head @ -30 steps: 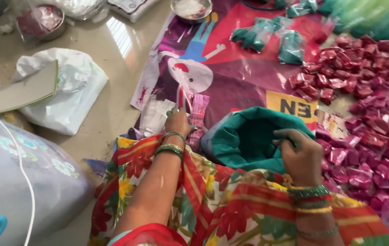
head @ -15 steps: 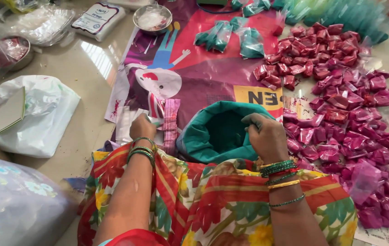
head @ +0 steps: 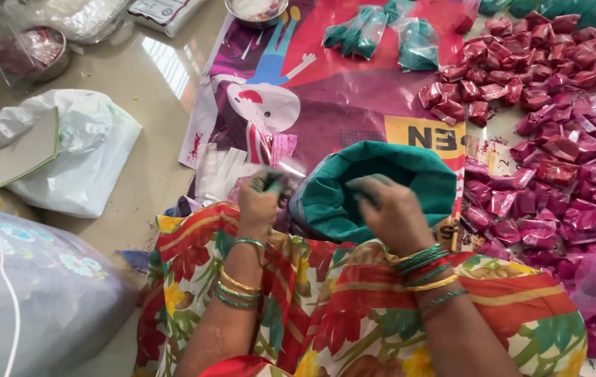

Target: The person fills small plastic bags with green powder using a spoon.

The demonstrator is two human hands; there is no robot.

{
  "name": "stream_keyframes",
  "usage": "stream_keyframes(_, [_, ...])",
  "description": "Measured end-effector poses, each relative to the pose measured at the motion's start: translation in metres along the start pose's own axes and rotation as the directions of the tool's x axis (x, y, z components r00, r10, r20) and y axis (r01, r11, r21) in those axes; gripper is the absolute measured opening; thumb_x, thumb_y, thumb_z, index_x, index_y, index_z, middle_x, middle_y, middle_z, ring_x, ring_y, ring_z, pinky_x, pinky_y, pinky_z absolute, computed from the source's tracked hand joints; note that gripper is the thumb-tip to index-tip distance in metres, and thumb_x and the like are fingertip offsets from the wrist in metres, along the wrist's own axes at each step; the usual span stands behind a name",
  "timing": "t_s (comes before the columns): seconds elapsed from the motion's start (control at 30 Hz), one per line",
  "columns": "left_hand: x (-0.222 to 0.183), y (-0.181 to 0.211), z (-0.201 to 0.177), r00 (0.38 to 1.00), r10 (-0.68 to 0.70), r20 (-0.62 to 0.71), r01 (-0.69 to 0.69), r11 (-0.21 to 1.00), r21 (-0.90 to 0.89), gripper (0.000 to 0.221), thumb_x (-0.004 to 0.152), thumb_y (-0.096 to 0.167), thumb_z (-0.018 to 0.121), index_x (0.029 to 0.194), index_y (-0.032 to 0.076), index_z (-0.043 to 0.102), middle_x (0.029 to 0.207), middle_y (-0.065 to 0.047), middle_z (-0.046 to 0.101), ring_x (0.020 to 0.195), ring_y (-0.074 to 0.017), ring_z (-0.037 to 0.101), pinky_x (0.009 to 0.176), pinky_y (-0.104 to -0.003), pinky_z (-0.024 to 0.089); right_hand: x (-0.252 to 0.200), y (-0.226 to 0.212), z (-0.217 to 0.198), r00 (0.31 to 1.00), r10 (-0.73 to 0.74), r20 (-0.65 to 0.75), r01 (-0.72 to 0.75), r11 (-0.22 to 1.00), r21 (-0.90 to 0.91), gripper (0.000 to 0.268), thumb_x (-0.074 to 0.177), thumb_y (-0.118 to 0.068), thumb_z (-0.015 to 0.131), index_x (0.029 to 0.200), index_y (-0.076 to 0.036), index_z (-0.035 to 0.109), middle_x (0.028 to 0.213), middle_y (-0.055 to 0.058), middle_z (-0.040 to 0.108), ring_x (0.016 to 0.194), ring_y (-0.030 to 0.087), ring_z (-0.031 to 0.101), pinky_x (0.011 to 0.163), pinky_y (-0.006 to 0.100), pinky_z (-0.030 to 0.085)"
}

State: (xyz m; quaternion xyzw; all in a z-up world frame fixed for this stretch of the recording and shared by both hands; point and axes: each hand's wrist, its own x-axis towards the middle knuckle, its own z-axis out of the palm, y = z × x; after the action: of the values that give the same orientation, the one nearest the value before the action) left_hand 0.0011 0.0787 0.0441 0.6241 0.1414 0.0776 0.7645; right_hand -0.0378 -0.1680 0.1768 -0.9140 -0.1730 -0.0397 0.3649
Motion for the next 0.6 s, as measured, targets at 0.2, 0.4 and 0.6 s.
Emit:
stream_keyframes(0.2, [-0.03, -0.004, 0.04, 0.97, -0.04, 0.238, 0.001, 0.987, 0.162, 0.011, 0.086, 0.004, 0.084, 0.086, 0.004, 0.073, 0.076, -0.004, 0.07, 0.063, -0.0095, 0.06, 0.056, -0.026, 0.049, -0.001, -0.016, 0.04, 0.939, -0.342, -0.041, 0.338, 0.938, -0.077, 0.082, 0.071, -0.013, 0.078, 0.147, -0.001, 0.046, 0.133, 0.025, 0.058, 0.112, 0.045, 0.062, 0.091, 0.046, 0.053])
stream_keyframes(0.4, [-0.026, -0.03, 0.049, 0.854, 0.083, 0.513, 0.062, 0.964, -0.259, 0.022, 0.09, 0.005, 0.076, 0.111, 0.007, 0.072, 0.103, 0.001, 0.071, 0.094, -0.0083, 0.065, 0.086, -0.023, 0.055, 0.001, 0.003, 0.056, 0.992, -0.127, -0.024, 0.127, 0.992, -0.017, 0.063, 0.081, 0.003, 0.065, 0.142, -0.007, 0.057, 0.121, 0.02, 0.069, 0.105, 0.036, 0.07, 0.09, 0.043, 0.058])
stream_keyframes(0.6, [-0.022, 0.007, 0.05, 0.941, 0.051, 0.334, 0.022, 0.977, -0.211, 0.036, 0.087, 0.016, 0.082, 0.122, 0.009, 0.071, 0.104, -0.001, 0.067, 0.09, -0.0097, 0.059, 0.077, -0.023, 0.051, 0.012, 0.039, 0.044, 0.964, 0.264, 0.035, -0.21, 0.67, 0.713, 0.028, 0.096, 0.002, 0.055, 0.122, 0.002, 0.065, 0.108, 0.016, 0.077, 0.085, 0.023, 0.076, 0.069, 0.032, 0.062])
